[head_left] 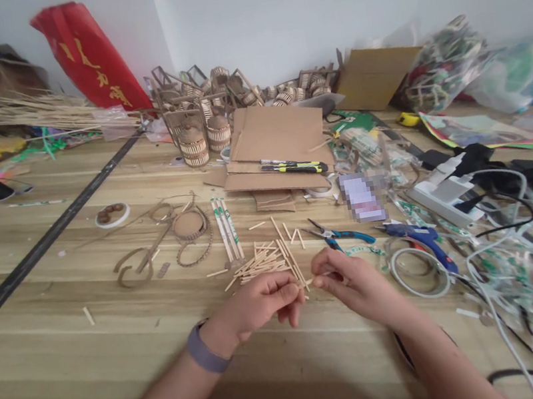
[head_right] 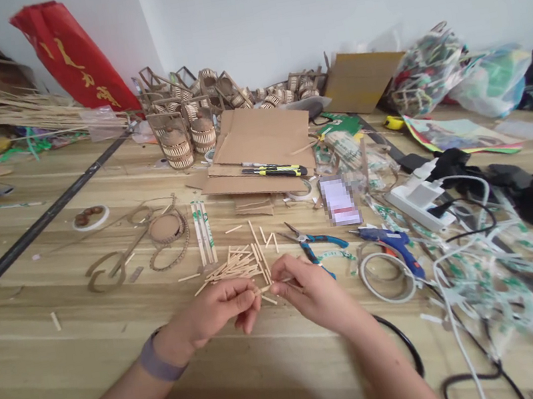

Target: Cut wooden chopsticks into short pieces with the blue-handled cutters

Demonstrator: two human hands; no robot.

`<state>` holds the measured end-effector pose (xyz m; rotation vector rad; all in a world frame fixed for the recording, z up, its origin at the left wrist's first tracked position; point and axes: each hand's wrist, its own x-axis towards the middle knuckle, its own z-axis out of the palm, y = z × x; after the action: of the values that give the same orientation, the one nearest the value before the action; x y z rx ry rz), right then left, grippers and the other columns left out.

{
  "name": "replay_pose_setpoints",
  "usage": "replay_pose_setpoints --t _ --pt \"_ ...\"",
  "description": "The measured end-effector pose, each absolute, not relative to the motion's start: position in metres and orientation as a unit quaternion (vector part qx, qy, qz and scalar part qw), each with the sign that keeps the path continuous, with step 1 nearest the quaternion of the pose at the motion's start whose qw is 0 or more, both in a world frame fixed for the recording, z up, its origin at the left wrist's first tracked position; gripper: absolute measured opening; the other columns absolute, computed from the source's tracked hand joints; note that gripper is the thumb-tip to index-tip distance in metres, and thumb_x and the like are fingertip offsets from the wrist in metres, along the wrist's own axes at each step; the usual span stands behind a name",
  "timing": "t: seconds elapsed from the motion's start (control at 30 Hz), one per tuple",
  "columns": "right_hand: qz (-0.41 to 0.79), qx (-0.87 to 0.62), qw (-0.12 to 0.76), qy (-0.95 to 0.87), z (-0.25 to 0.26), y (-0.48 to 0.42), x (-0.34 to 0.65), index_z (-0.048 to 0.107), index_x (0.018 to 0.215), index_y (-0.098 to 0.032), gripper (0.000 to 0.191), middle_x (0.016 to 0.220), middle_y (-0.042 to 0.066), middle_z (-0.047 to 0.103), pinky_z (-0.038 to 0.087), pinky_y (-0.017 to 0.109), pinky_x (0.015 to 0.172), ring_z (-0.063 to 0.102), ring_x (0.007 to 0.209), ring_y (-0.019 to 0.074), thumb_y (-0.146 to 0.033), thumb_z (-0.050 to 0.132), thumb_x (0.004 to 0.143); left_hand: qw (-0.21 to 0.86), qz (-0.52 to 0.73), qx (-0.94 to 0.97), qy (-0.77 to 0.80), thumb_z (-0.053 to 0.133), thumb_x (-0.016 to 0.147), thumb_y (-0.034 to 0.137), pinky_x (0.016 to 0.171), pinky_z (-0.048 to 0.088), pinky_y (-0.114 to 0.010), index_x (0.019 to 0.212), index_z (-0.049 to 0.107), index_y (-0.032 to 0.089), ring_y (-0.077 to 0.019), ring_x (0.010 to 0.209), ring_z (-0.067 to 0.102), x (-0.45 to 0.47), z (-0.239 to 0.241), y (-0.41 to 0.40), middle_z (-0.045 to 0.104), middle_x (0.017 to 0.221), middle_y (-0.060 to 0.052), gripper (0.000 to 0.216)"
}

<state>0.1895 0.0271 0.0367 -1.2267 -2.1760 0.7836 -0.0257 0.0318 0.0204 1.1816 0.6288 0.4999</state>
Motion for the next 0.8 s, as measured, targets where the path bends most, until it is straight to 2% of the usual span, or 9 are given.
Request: replay_pose_setpoints --t 0.17,0.3,0.37,0.47,0.63,0.73,0.8 --pt "0.341 -0.423 0.265 -0.797 0.05 0.028 0.206 0.051 0.078 -0.022 0.034 0.064 0.0 0.059 0.043 0.024 0.052 0.054 0.057 0.0145 -0.052 0.047 0.094 0.846 0.209 0.44 0.216 0.069 0.073 0.062 0.05 0.028 -0.024 0.07 0.054 0.018 -0.0089 0.045 0.042 -0.033 0.02 0.032 0.053 0.051 0.003 0.046" --pt "0.265 -0.399 0.236 -0.846 0.064 0.027 0.204 0.056 0.086 -0.022 0.018 0.08 0.004 0.062 0.049 0.027 0.067 0.059 0.075 0.017 -0.028 0.043 0.097 0.814 0.261 0.422 0.302 0.068 0.075 0.06 0.058 0.037 -0.025 0.075 0.057 0.017 -0.011 0.057 0.053 -0.027 0.019 0.034 0.065 0.065 -0.002 0.044" --pt "0.249 -0.353 0.184 -0.883 0.068 0.026 0.195 0.059 0.089 -0.022 0.023 0.089 0.005 0.061 0.049 0.028 0.074 0.06 0.083 0.0168 -0.016 0.038 0.096 0.787 0.259 0.448 0.337 0.064 0.078 0.06 0.065 0.04 -0.026 0.077 0.06 0.016 -0.0132 0.066 0.058 -0.02 0.019 0.032 0.069 0.075 -0.004 0.045" --pt "0.216 -0.344 0.11 -0.907 0.069 0.027 0.181 0.058 0.083 -0.022 0.024 0.084 0.002 0.06 0.048 0.025 0.068 0.059 0.076 0.0154 -0.008 0.041 0.094 0.765 0.245 0.477 0.357 0.062 0.076 0.065 0.068 0.04 -0.028 0.079 0.06 0.016 -0.016 0.072 0.062 -0.014 0.018 0.029 0.071 0.079 -0.006 0.049" --pt "0.152 -0.374 0.063 -0.913 0.063 0.037 0.174 0.051 0.079 -0.021 0.014 0.077 -0.001 0.057 0.044 0.025 0.057 0.057 0.064 0.0149 -0.011 0.054 0.089 0.755 0.197 0.504 0.37 0.061 0.075 0.066 0.069 0.042 -0.029 0.084 0.061 0.016 -0.0184 0.074 0.067 -0.015 0.012 0.026 0.073 0.082 -0.008 0.051" --pt "0.144 -0.37 0.069 -0.915 0.058 0.042 0.176 0.053 0.084 -0.021 0.011 0.081 0.001 0.06 0.048 0.027 0.058 0.06 0.067 0.0168 -0.012 0.058 0.087 0.759 0.192 0.509 0.357 0.062 0.074 0.066 0.07 0.044 -0.03 0.083 0.062 0.015 -0.0182 0.071 0.066 -0.014 0.009 0.024 0.072 0.076 -0.007 0.052" --pt "0.134 -0.375 0.118 -0.91 0.054 0.042 0.176 0.055 0.09 -0.021 0.008 0.092 0.005 0.063 0.053 0.03 0.067 0.064 0.079 0.0195 -0.013 0.057 0.088 0.748 0.226 0.501 0.372 0.061 0.076 0.064 0.069 0.043 -0.029 0.079 0.061 0.016 -0.0173 0.069 0.064 -0.013 0.008 0.024 0.07 0.072 -0.005 0.048"
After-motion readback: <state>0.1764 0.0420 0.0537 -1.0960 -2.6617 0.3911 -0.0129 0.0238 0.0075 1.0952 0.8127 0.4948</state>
